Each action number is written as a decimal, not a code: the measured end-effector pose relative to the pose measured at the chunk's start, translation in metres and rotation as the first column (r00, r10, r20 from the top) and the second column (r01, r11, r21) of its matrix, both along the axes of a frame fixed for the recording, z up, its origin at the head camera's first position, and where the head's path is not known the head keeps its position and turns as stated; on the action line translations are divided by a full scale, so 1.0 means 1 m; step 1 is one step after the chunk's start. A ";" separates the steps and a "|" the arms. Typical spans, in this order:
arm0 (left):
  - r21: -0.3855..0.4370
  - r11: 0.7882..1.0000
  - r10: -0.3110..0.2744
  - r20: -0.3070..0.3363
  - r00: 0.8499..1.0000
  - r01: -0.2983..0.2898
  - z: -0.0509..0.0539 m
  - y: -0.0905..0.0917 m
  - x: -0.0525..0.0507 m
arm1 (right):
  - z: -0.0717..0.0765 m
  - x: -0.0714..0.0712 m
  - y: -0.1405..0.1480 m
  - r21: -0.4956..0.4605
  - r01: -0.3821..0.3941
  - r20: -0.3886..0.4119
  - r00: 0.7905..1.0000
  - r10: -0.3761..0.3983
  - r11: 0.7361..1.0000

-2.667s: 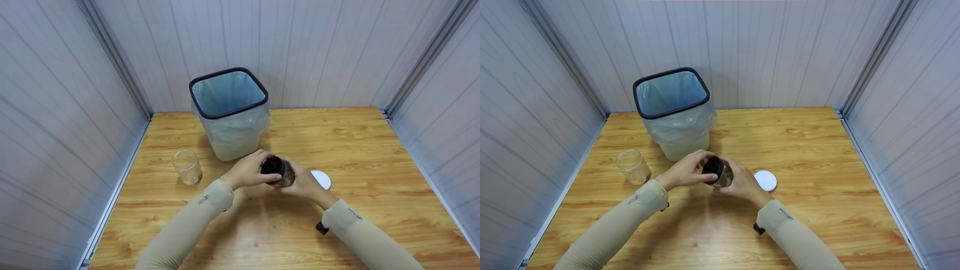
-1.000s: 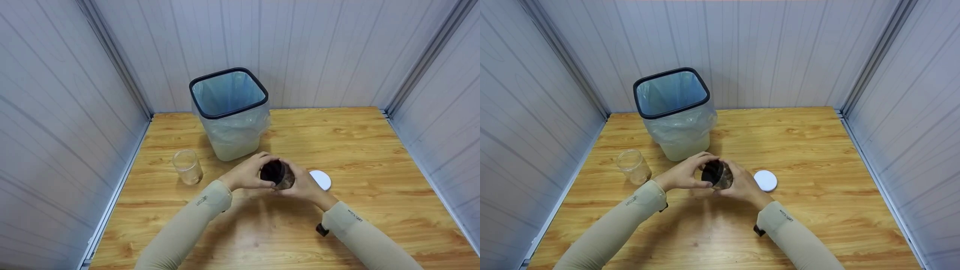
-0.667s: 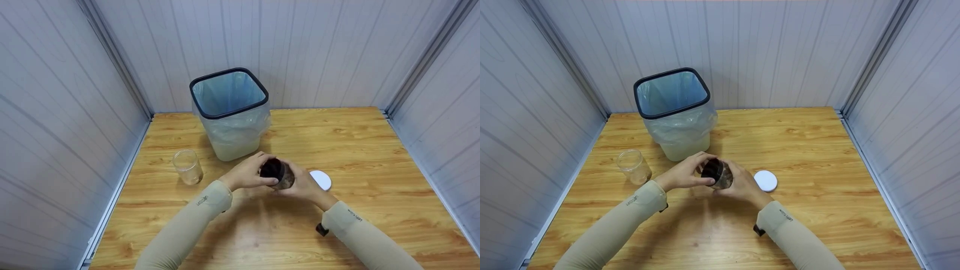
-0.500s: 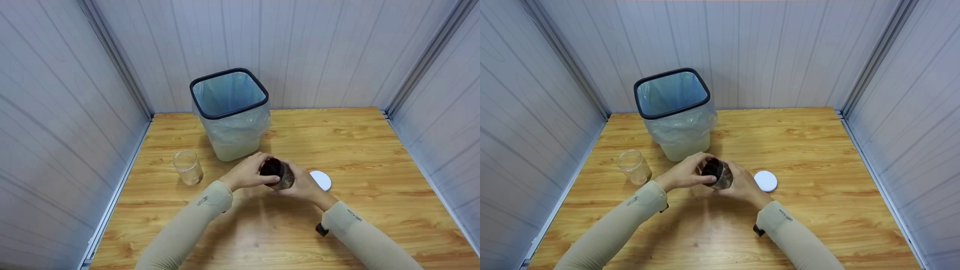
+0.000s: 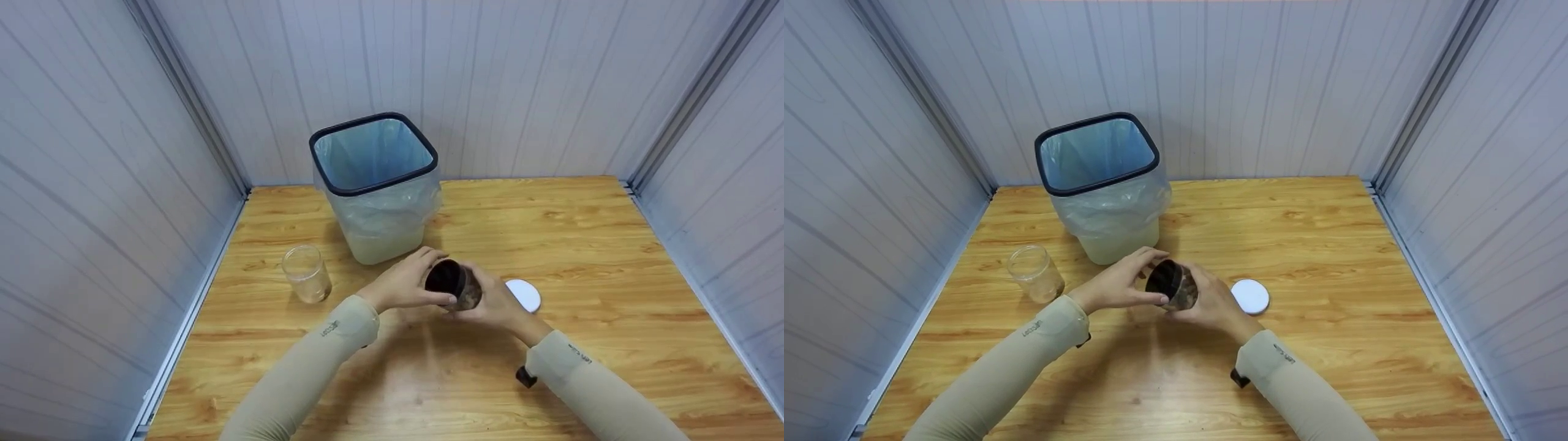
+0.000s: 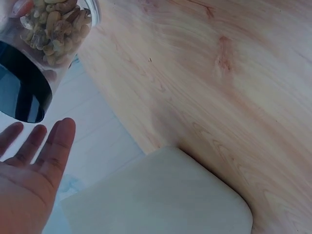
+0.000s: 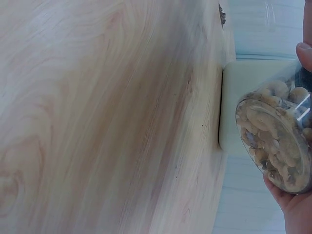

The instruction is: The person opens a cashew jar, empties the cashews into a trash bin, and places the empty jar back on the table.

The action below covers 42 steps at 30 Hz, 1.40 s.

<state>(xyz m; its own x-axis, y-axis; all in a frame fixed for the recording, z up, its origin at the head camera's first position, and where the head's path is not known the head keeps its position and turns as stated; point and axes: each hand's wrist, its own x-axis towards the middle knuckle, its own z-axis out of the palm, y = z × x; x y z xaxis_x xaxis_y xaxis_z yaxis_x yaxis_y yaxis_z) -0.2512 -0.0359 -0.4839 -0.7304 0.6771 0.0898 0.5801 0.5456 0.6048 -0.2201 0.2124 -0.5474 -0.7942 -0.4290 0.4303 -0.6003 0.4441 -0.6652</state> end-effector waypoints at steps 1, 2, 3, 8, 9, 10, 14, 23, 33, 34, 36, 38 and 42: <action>0.005 1.000 -0.024 -0.011 1.000 0.024 0.001 0.000 0.000 | 0.000 0.000 0.000 0.004 0.005 0.004 1.000 -0.005 1.000; 0.009 0.999 -0.049 -0.021 0.999 0.049 0.002 0.000 -0.001 | 0.000 0.001 0.000 0.010 0.010 0.007 1.000 -0.010 1.000; 0.012 0.997 -0.074 -0.032 0.997 0.074 0.002 0.000 -0.002 | 0.000 0.001 0.000 0.018 0.017 0.009 1.000 -0.017 1.000; 0.020 0.988 -0.152 -0.056 0.987 0.153 0.004 0.000 -0.003 | -0.001 0.000 0.000 0.040 0.028 0.017 0.999 -0.029 0.999; 0.021 0.987 -0.158 -0.057 0.986 0.160 0.004 -0.001 -0.002 | -0.002 0.000 0.000 0.041 0.028 0.014 0.999 -0.029 0.999; 0.022 0.986 -0.163 -0.056 0.985 0.165 0.004 -0.001 -0.002 | -0.002 0.000 0.000 0.040 0.026 0.013 1.000 -0.027 0.999; 0.028 0.984 -0.172 -0.064 0.983 0.174 0.003 0.000 -0.002 | -0.002 0.001 0.001 0.030 0.015 0.020 1.000 -0.015 0.999; 0.033 0.987 -0.151 -0.100 0.983 0.155 0.002 0.000 -0.004 | 0.001 0.002 0.000 0.032 0.023 0.038 0.999 -0.024 0.999; 0.035 0.991 -0.124 -0.090 0.988 0.127 0.002 0.000 -0.003 | 0.001 0.003 -0.001 0.048 0.033 0.045 0.998 -0.035 0.998; 0.036 0.992 -0.119 -0.088 0.989 0.123 0.002 0.000 -0.003 | 0.001 0.003 -0.001 0.050 0.035 0.041 0.998 -0.037 0.998; 0.037 0.993 -0.108 -0.084 0.991 0.111 0.002 0.000 -0.002 | 0.001 0.003 -0.001 0.053 0.036 0.038 0.999 -0.038 0.998; 0.038 0.995 -0.094 -0.080 0.992 0.097 0.002 0.000 -0.002 | 0.002 0.004 -0.002 0.050 0.035 0.042 0.998 -0.037 0.998; 0.039 0.997 -0.066 -0.077 0.995 0.069 0.001 0.000 -0.001 | 0.003 0.005 -0.002 0.044 0.038 0.079 0.996 -0.041 0.998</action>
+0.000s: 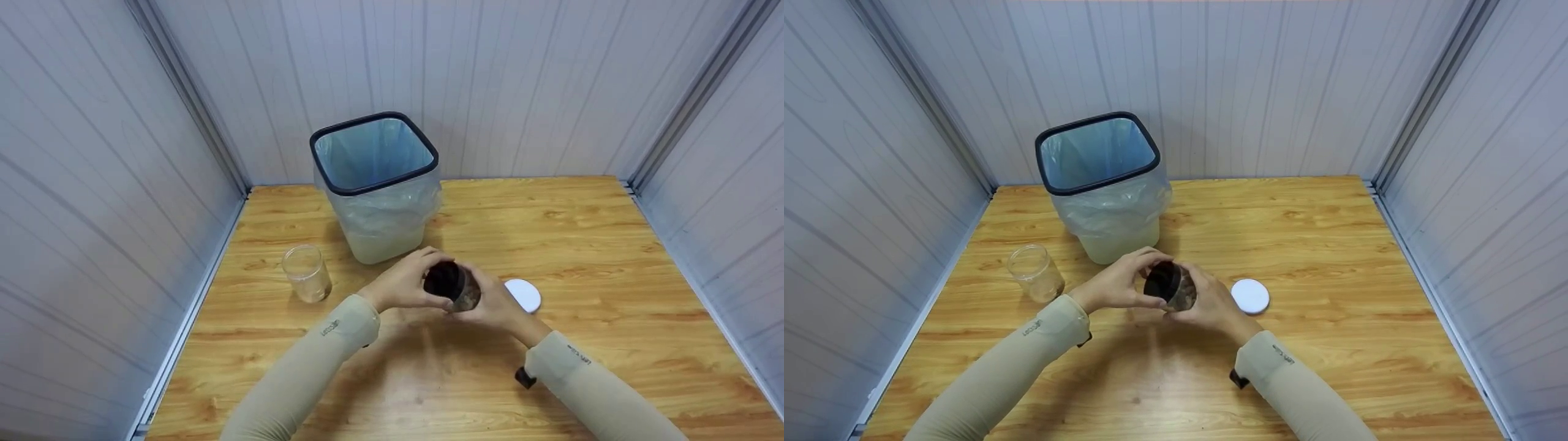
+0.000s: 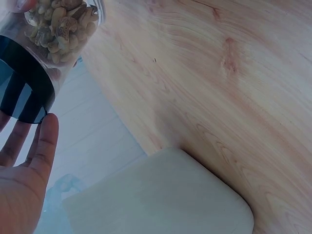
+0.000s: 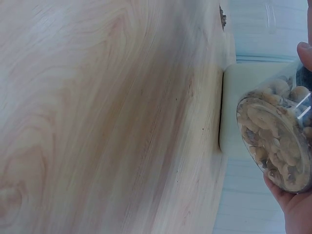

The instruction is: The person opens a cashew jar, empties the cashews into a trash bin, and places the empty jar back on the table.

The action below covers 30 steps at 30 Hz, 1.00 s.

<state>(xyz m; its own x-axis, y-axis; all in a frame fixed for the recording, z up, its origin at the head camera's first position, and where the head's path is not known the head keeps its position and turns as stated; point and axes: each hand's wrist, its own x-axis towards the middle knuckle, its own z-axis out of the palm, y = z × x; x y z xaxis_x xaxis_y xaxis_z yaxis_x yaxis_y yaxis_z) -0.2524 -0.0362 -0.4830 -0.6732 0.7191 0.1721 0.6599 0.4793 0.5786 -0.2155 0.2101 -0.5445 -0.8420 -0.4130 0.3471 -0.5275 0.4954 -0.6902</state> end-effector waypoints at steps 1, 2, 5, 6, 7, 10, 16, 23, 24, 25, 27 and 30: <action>-0.001 1.000 0.007 0.001 1.000 -0.007 0.000 0.000 0.000 | 0.000 0.000 0.000 0.001 0.002 0.004 1.000 -0.002 1.000; 0.000 1.000 0.014 0.003 1.000 -0.014 0.000 0.000 0.000 | 0.000 0.000 0.000 0.001 0.005 0.010 1.000 -0.005 1.000; 0.006 0.999 0.037 0.017 0.999 -0.037 0.000 0.001 0.001 | 0.001 0.000 0.000 -0.003 0.006 0.013 1.000 -0.006 1.000; 0.005 0.999 0.047 0.022 0.999 -0.047 0.000 0.002 0.001 | 0.001 0.000 0.000 -0.004 0.005 0.010 1.000 -0.005 1.000; 0.005 0.998 0.059 0.029 0.998 -0.059 0.001 0.002 0.001 | 0.001 0.000 0.000 -0.004 0.006 0.006 1.000 -0.006 1.000; -0.002 0.995 0.097 0.049 0.994 -0.097 0.002 0.004 0.002 | 0.002 -0.001 0.000 -0.009 0.003 -0.006 1.000 -0.003 1.000; -0.001 0.985 0.171 0.089 0.981 -0.171 0.001 0.008 0.004 | 0.003 0.000 0.000 0.011 0.019 -0.024 1.000 -0.019 1.000; 0.001 0.970 0.241 0.113 0.964 -0.243 0.000 0.012 0.006 | 0.004 0.001 -0.003 0.012 0.031 -0.019 0.999 -0.031 0.999; -0.001 0.968 0.251 0.116 0.961 -0.252 0.000 0.013 0.007 | 0.004 0.001 -0.003 0.011 0.034 -0.021 0.999 -0.034 0.999; -0.005 0.965 0.261 0.121 0.958 -0.262 0.000 0.013 0.007 | 0.004 0.001 -0.004 0.010 0.036 -0.024 0.999 -0.036 0.999; -0.010 0.960 0.279 0.133 0.951 -0.280 0.000 0.014 0.009 | 0.004 0.002 -0.004 0.011 0.041 -0.035 0.999 -0.041 0.999; -0.012 0.951 0.308 0.157 0.938 -0.310 0.000 0.015 0.010 | 0.002 0.001 -0.004 0.006 0.031 -0.060 0.998 -0.031 1.000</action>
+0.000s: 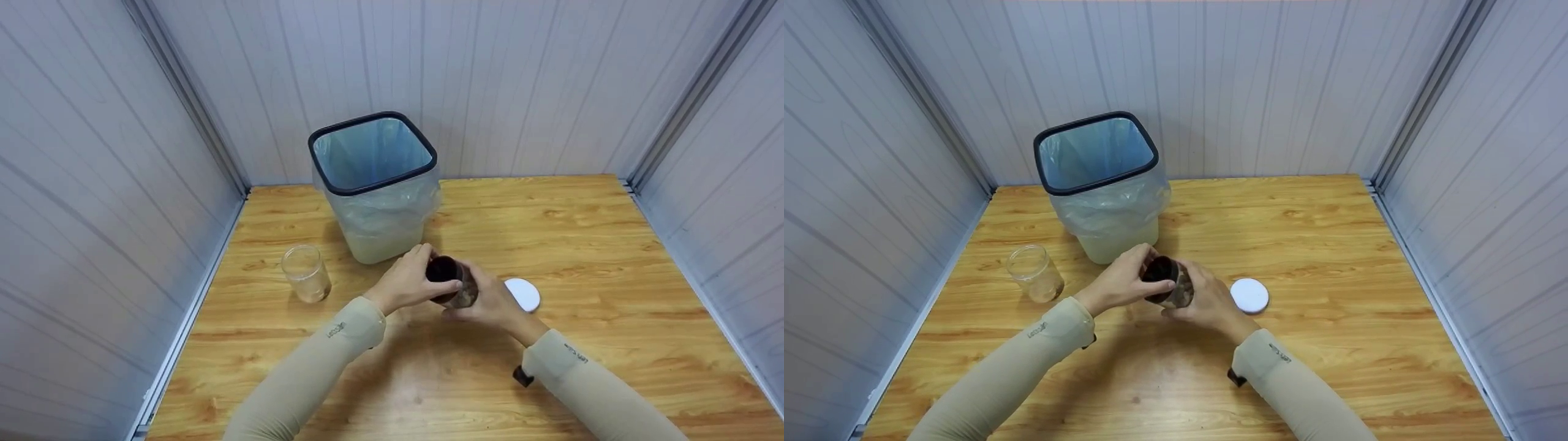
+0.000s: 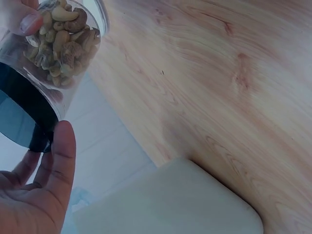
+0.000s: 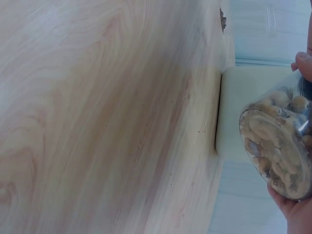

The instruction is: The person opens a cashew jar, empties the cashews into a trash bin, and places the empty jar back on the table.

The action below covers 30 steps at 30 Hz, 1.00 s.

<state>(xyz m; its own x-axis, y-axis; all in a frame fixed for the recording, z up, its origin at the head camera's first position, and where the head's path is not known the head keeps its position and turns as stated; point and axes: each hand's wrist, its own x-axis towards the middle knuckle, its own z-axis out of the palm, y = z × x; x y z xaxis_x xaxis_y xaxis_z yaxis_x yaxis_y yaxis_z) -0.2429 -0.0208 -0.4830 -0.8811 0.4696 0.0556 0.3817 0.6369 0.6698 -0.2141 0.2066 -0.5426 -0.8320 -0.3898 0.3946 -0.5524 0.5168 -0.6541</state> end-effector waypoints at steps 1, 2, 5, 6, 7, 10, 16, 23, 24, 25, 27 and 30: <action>0.002 1.000 0.009 0.008 1.000 -0.009 0.000 0.000 0.000 | -0.001 0.000 0.000 -0.002 -0.007 -0.009 1.000 0.007 1.000; 0.003 1.000 0.016 0.014 1.000 -0.016 0.000 0.000 0.000 | -0.002 -0.001 0.000 -0.004 -0.015 -0.018 1.000 0.015 1.000; -0.008 1.000 0.028 0.022 0.999 -0.028 0.000 0.000 0.000 | -0.003 -0.002 0.001 -0.005 -0.034 -0.030 0.999 0.034 0.999; -0.015 1.000 0.027 0.023 0.999 -0.027 0.000 0.000 0.000 | -0.004 -0.002 0.002 -0.006 -0.036 -0.030 0.999 0.035 0.999; -0.019 1.000 0.024 0.024 0.999 -0.024 0.000 0.000 0.000 | -0.004 -0.003 0.003 -0.007 -0.034 -0.023 0.999 0.034 0.999; -0.027 1.000 -0.012 0.019 1.000 0.013 0.000 -0.003 -0.002 | -0.004 -0.003 0.004 -0.013 -0.025 -0.002 1.000 0.025 1.000; -0.040 0.967 -0.255 -0.090 0.963 0.252 0.003 -0.010 -0.007 | -0.006 -0.004 0.006 -0.019 -0.023 0.004 1.000 0.023 1.000; -0.065 0.918 -0.396 -0.141 0.907 0.391 0.003 -0.011 -0.009 | -0.007 -0.005 0.006 0.005 -0.014 -0.007 1.000 0.014 1.000; -0.065 0.917 -0.399 -0.142 0.906 0.394 0.003 -0.011 -0.010 | -0.007 -0.005 0.005 0.008 -0.013 -0.005 1.000 0.013 1.000; -0.064 0.916 -0.401 -0.142 0.905 0.395 0.003 -0.011 -0.010 | -0.007 -0.004 0.005 0.010 -0.015 -0.004 1.000 0.015 1.000; -0.060 0.918 -0.397 -0.143 0.906 0.393 0.004 -0.011 -0.010 | -0.007 -0.004 0.005 0.012 -0.017 -0.005 1.000 0.017 1.000; -0.062 0.924 -0.382 -0.152 0.912 0.377 0.004 -0.011 -0.010 | -0.006 -0.002 0.005 0.012 -0.014 -0.004 1.000 0.014 1.000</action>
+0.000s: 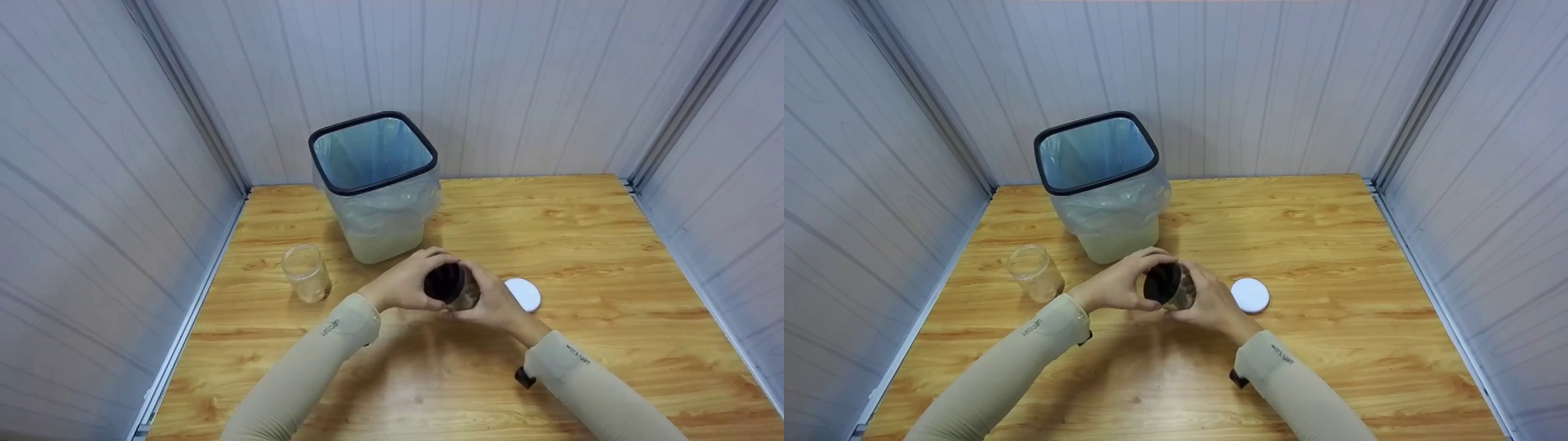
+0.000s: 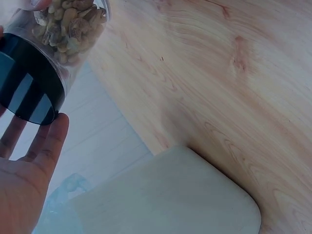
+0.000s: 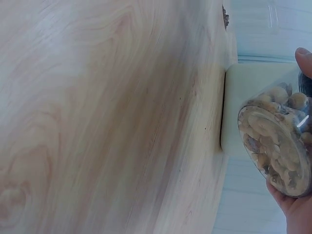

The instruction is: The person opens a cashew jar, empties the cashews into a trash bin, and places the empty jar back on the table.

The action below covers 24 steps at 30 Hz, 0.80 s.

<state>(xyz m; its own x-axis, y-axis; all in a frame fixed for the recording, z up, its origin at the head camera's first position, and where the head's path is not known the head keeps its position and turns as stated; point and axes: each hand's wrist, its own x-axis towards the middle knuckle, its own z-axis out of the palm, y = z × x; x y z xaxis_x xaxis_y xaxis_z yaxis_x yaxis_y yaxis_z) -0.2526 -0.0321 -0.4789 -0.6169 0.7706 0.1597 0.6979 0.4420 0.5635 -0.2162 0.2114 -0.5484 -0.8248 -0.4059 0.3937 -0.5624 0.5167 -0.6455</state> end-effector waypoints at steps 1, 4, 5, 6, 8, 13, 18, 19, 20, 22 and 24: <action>0.001 1.000 0.010 -0.002 1.000 -0.010 0.000 0.000 0.000 | 0.001 0.001 0.000 -0.002 0.001 0.002 1.000 -0.001 1.000; 0.000 0.999 0.046 -0.003 0.999 -0.046 -0.001 0.000 0.001 | 0.003 0.002 -0.001 -0.003 0.010 0.008 1.000 -0.010 1.000; 0.000 0.998 0.059 0.002 0.998 -0.059 -0.001 0.000 0.001 | 0.003 0.002 -0.002 -0.002 0.012 0.011 1.000 -0.012 1.000; 0.000 0.997 0.074 0.008 0.997 -0.074 -0.001 0.000 0.002 | 0.004 0.002 -0.002 0.000 0.013 0.013 1.000 -0.013 1.000; -0.001 0.995 0.102 0.026 0.994 -0.102 -0.001 0.001 0.003 | 0.004 0.002 -0.002 0.003 0.014 0.013 1.000 -0.014 1.000; 0.001 0.986 0.168 0.069 0.983 -0.168 -0.001 0.001 0.004 | 0.004 0.002 -0.001 -0.003 0.018 0.010 1.000 -0.018 1.000; 0.017 0.977 0.209 0.086 0.974 -0.211 0.001 -0.001 0.004 | 0.003 0.001 0.002 -0.013 0.025 0.023 0.999 -0.025 1.000; 0.020 0.977 0.210 0.086 0.974 -0.212 0.002 -0.001 0.003 | 0.003 0.001 0.002 -0.016 0.026 0.029 0.999 -0.026 1.000; 0.020 0.977 0.209 0.085 0.974 -0.212 0.002 -0.002 0.004 | 0.003 0.001 0.002 -0.016 0.027 0.035 0.999 -0.027 1.000; 0.020 0.978 0.207 0.085 0.975 -0.210 0.002 -0.002 0.003 | 0.003 0.001 0.003 -0.014 0.030 0.042 0.999 -0.029 0.999; 0.016 0.978 0.204 0.086 0.975 -0.207 0.002 -0.003 0.004 | 0.003 0.001 0.003 -0.011 0.029 0.045 0.999 -0.029 1.000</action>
<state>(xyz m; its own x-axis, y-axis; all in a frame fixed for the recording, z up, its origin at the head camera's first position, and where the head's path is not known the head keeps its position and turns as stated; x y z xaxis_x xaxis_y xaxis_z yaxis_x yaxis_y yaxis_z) -0.2490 -0.0353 -0.4773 -0.7736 0.6225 0.1186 0.5438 0.5562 0.6284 -0.2156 0.2142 -0.5455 -0.8528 -0.3773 0.3610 -0.5181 0.5246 -0.6756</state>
